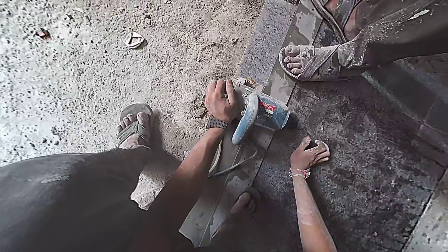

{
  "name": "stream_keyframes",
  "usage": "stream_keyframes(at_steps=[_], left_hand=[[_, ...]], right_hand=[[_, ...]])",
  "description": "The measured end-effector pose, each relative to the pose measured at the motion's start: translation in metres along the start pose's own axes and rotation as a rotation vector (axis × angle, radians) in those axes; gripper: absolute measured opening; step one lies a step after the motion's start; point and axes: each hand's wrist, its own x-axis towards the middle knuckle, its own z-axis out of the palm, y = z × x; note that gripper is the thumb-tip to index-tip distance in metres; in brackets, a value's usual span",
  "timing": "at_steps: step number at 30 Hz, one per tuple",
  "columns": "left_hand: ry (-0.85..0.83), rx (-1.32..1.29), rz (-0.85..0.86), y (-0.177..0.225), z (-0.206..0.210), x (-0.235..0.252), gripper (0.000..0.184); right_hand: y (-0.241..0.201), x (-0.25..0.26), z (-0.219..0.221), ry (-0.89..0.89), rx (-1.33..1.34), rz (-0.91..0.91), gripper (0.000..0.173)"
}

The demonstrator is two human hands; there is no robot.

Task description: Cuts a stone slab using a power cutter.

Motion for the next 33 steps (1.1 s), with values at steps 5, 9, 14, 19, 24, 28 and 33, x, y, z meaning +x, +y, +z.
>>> stream_keyframes(at_steps=[5, 9, 14, 19, 24, 28, 33], left_hand=[[0.011, -0.015, 0.014, 0.003, 0.003, 0.002, 0.048], [0.002, -0.010, 0.009, 0.003, 0.004, 0.005, 0.048], [0.014, -0.013, 0.042, 0.002, 0.008, 0.009, 0.048], [-0.012, -0.001, 0.011, 0.004, 0.009, 0.012, 0.048], [-0.016, 0.017, 0.018, 0.006, 0.011, 0.013, 0.048], [-0.006, 0.025, 0.029, 0.008, 0.012, 0.017, 0.048], [-0.001, 0.024, 0.023, 0.009, 0.014, 0.019, 0.049]], right_hand=[[0.050, 0.008, 0.042, 0.186, -0.081, -0.138, 0.052], [0.051, 0.009, 0.044, 0.174, -0.095, -0.117, 0.053], [0.049, 0.009, 0.042, 0.163, -0.108, -0.105, 0.054], [0.054, 0.010, 0.046, 0.163, -0.109, -0.090, 0.056], [0.047, 0.008, 0.040, 0.171, -0.099, -0.106, 0.052], [0.051, 0.010, 0.046, 0.201, -0.122, -0.144, 0.053], [0.046, 0.008, 0.042, 0.169, -0.110, -0.109, 0.054]])
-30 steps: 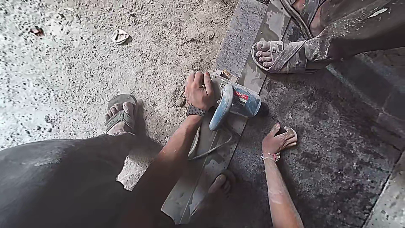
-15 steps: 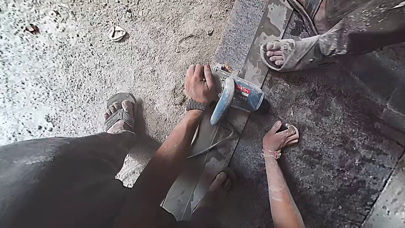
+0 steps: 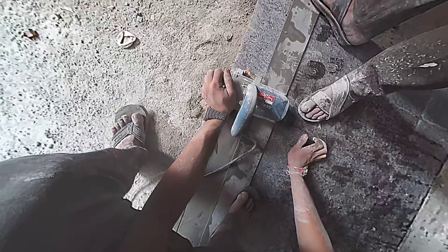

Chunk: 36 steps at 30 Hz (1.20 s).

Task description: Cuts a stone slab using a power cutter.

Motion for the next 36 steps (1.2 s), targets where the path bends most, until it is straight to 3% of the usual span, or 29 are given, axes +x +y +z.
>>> stream_keyframes(at_steps=[36], left_hand=[[-0.037, 0.012, -0.039, 0.012, 0.012, 0.023, 0.047]], right_hand=[[0.000, 0.001, 0.001, 0.005, -0.010, 0.011, 0.054]])
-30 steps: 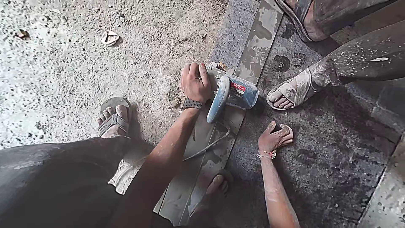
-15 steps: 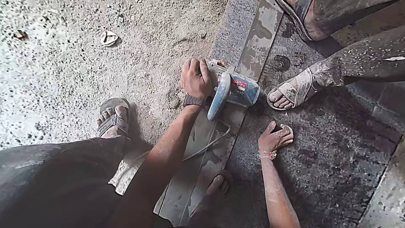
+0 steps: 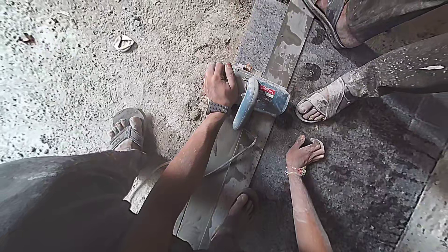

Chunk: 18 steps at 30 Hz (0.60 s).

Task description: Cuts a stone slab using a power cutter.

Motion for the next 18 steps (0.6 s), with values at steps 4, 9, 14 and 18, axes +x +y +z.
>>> stream_keyframes(at_steps=[4, 9, 14, 18], left_hand=[[-0.011, -0.011, -0.005, 0.001, 0.000, 0.002, 0.047], [-0.016, -0.005, -0.009, 0.005, 0.000, 0.005, 0.047], [-0.022, -0.024, -0.002, 0.005, 0.002, 0.009, 0.046], [-0.038, -0.030, -0.003, 0.007, 0.002, 0.012, 0.045]], right_hand=[[0.000, 0.000, 0.000, 0.003, 0.000, 0.002, 0.054], [-0.001, 0.000, -0.001, -0.006, -0.009, 0.002, 0.055], [-0.002, -0.001, -0.001, -0.014, -0.027, 0.011, 0.055], [-0.002, -0.001, 0.000, -0.012, -0.022, 0.007, 0.055]])
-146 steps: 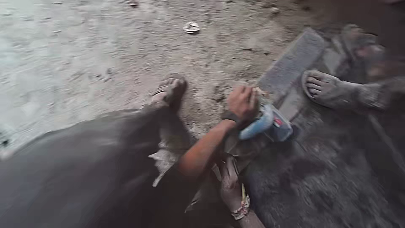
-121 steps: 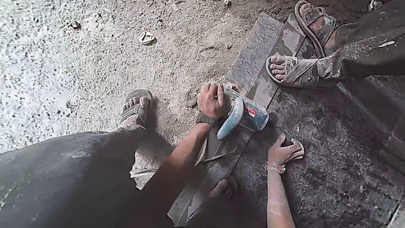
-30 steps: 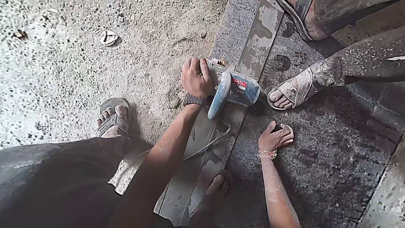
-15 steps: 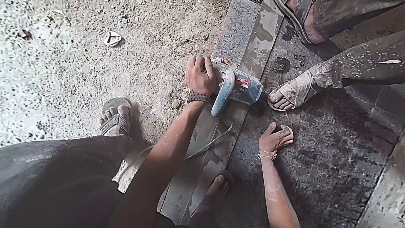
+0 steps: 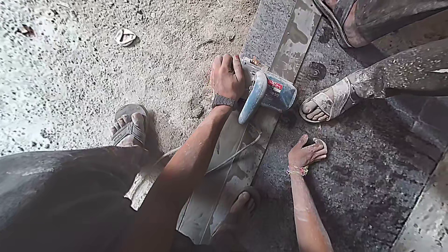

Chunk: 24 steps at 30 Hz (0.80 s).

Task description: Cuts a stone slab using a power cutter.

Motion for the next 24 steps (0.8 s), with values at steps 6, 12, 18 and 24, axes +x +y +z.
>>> stream_keyframes(at_steps=[6, 12, 18, 24], left_hand=[[-0.004, -0.004, -0.005, 0.001, 0.002, 0.003, 0.045], [0.025, -0.019, 0.023, 0.000, 0.007, 0.007, 0.045], [0.003, 0.000, 0.000, 0.004, 0.007, 0.011, 0.045], [-0.008, -0.003, -0.009, 0.005, 0.010, 0.014, 0.046]], right_hand=[[0.000, 0.000, 0.001, -0.003, 0.006, 0.015, 0.055], [0.000, 0.000, 0.004, 0.018, -0.010, 0.010, 0.054], [0.000, 0.000, 0.003, 0.007, 0.000, 0.018, 0.054], [-0.001, 0.001, 0.000, 0.011, -0.009, -0.001, 0.054]])
